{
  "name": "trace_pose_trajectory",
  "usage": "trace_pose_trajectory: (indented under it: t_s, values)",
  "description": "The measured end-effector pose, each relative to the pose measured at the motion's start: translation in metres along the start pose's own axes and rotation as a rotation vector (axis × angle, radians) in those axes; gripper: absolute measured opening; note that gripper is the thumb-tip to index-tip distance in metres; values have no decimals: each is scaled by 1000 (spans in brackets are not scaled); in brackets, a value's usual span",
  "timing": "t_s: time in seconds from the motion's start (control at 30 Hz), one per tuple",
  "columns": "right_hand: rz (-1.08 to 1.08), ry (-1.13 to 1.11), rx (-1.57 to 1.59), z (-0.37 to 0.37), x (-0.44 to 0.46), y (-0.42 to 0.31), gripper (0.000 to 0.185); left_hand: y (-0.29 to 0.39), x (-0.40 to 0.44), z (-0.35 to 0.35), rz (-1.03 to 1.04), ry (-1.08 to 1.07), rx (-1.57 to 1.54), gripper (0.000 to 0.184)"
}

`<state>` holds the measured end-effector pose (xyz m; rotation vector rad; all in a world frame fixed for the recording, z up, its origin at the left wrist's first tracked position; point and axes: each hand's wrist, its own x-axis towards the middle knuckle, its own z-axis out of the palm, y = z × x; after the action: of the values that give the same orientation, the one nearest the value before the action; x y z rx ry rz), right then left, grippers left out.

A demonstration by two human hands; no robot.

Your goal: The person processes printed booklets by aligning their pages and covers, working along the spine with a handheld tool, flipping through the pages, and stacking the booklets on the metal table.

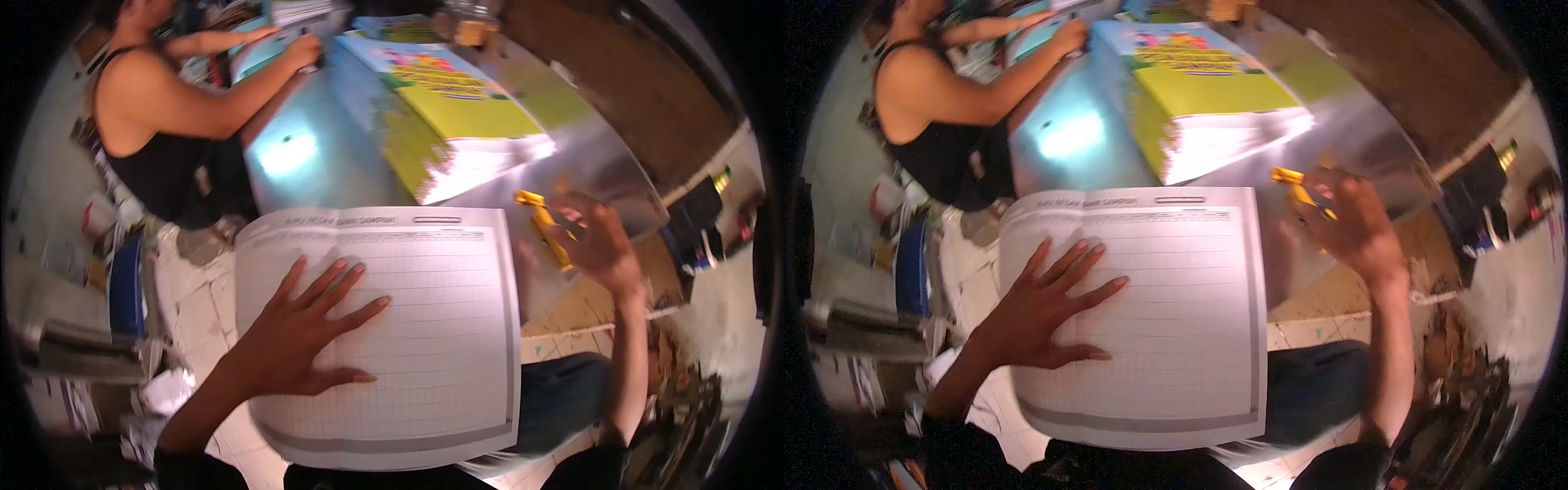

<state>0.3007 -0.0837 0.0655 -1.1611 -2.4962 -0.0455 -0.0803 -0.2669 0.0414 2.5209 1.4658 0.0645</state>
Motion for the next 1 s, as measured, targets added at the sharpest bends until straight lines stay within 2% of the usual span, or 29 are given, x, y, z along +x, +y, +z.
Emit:
trace_pose_trajectory:
  t_s: [0.07,0.13,0.17,0.23,0.27,0.5,0.57,0.67,0.73,0.8,0.83,0.9,0.97,1.0]
  values:
    - [213,-40,50,16,4,15,40,9,11,0,30,-13,-2,89]
    - [232,-120,-190,27,0,15,50,19,20,0,18,-20,-18,90]
    - [259,-112,-207,23,0,12,50,23,26,2,51,-17,-15,90]
    - [369,-172,37,18,2,2,50,30,32,7,56,-2,-11,89]
    - [420,-180,25,16,3,-2,45,32,36,9,70,12,-22,87]
    - [414,-169,108,16,-5,12,39,32,55,21,131,76,-72,86]
    - [374,-123,125,17,-7,14,28,33,55,19,103,63,-77,86]
    - [467,-188,199,-56,-10,11,35,32,55,19,106,67,-84,85]
    - [352,-20,386,-113,-42,37,33,32,54,20,118,85,-85,85]
    - [425,575,504,-141,-81,81,35,30,55,20,125,96,-83,84]
    - [420,750,243,-161,-84,95,38,30,55,20,125,101,-92,84]
    - [623,1038,-188,-186,-77,112,43,30,53,21,131,102,-104,84]
    - [618,993,-193,-204,-85,161,45,31,53,20,122,118,-85,84]
    - [636,903,-266,-211,-91,193,43,31,53,20,131,123,-87,84]
